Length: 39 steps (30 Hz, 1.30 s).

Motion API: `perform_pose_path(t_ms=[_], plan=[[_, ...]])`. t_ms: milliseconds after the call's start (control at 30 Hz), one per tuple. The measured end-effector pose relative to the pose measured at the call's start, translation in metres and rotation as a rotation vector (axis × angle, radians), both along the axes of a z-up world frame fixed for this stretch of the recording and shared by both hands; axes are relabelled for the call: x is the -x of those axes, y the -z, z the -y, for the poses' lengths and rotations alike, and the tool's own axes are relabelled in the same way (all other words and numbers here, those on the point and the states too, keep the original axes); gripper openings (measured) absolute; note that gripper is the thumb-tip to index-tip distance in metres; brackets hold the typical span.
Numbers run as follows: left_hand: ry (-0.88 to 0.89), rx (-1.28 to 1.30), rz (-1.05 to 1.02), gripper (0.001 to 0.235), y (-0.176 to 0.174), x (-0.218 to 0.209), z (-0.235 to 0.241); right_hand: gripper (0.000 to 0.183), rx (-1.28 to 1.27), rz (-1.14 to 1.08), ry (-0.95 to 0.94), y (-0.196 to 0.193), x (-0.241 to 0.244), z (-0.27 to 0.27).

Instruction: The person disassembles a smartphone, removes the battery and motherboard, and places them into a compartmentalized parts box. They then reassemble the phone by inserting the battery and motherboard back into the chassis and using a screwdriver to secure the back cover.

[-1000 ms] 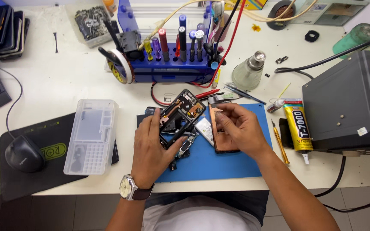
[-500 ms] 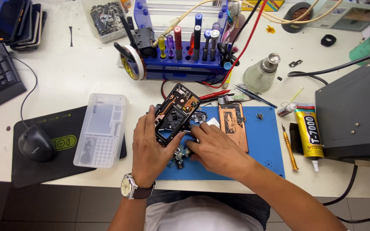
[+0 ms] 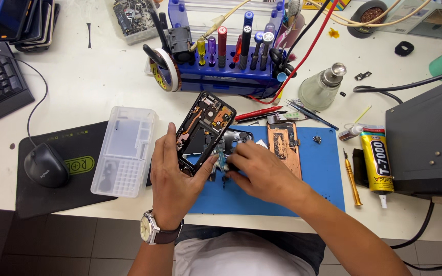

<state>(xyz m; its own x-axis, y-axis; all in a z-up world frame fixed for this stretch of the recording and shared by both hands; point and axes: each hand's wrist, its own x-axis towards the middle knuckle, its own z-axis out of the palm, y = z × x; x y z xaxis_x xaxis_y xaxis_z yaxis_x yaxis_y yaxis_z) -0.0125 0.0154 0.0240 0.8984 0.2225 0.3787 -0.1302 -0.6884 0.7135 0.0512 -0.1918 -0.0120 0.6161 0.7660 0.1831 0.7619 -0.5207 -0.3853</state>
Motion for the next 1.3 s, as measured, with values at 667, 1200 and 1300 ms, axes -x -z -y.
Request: perform_pose_path(t_ms=[667,1200,1300], plan=[[0.042,0.014,-0.025,0.095,0.030,-0.007,-0.009,0.014,0.097,0.172,0.015,-0.005,0.007,-0.008],[-0.078,-0.127,0.039,0.094,0.045,0.002,0.002,0.013,-0.136,0.104,0.124,0.016,-0.034,-0.025],[-0.032,-0.118,0.011,0.095,0.049,0.003,0.005,0.021,-0.173,0.122,0.128,0.023,-0.033,-0.013]])
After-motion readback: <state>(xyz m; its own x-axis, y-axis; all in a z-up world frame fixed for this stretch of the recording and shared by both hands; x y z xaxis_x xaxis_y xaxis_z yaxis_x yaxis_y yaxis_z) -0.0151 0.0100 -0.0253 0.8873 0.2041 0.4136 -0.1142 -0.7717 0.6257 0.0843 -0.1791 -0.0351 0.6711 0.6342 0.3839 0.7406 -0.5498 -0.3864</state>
